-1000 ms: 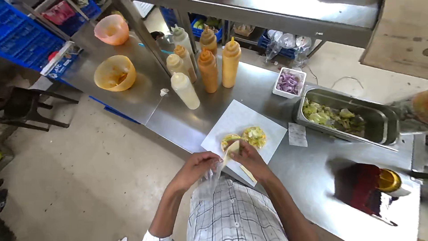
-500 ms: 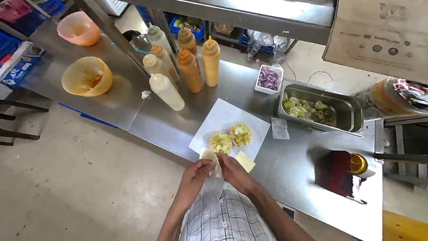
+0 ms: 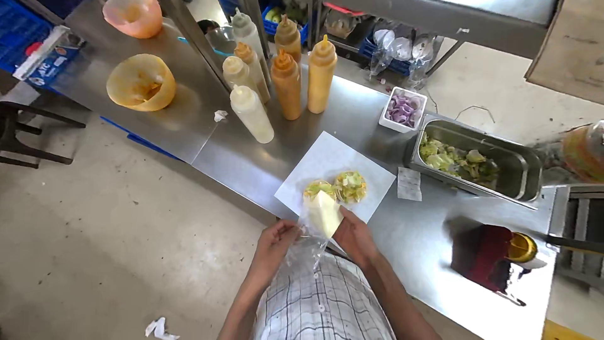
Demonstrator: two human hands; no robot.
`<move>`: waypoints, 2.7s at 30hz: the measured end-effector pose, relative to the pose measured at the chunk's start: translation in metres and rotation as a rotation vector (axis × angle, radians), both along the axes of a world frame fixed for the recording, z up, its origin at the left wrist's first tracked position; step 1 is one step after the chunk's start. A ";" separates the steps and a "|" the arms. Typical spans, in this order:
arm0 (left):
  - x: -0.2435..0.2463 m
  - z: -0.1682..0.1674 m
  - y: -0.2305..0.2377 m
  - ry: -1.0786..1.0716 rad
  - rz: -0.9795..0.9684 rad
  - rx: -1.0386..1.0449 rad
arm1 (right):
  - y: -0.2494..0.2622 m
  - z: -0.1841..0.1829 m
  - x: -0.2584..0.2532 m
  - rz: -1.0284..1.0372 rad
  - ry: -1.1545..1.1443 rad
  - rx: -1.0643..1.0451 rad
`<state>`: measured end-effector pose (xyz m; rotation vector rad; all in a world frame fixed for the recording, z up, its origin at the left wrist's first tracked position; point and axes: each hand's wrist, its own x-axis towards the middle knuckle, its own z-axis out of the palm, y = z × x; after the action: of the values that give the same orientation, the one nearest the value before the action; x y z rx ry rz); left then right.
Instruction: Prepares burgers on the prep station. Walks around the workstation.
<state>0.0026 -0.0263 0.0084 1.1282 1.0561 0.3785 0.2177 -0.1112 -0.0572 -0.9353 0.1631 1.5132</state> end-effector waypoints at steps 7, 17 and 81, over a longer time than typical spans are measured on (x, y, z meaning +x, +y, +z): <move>-0.023 -0.005 0.009 -0.012 0.091 -0.012 | -0.010 0.014 0.057 -0.047 -0.464 0.003; -0.033 -0.018 0.014 0.009 0.176 -0.012 | 0.017 -0.062 0.048 0.604 -2.078 -0.216; 0.026 -0.005 -0.004 -0.209 0.313 -0.297 | 0.000 0.036 -0.029 0.160 -0.568 0.220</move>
<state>0.0286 -0.0301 0.0037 0.6443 1.0637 0.5537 0.1889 -0.1107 -0.0216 -1.1784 -0.4871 1.3190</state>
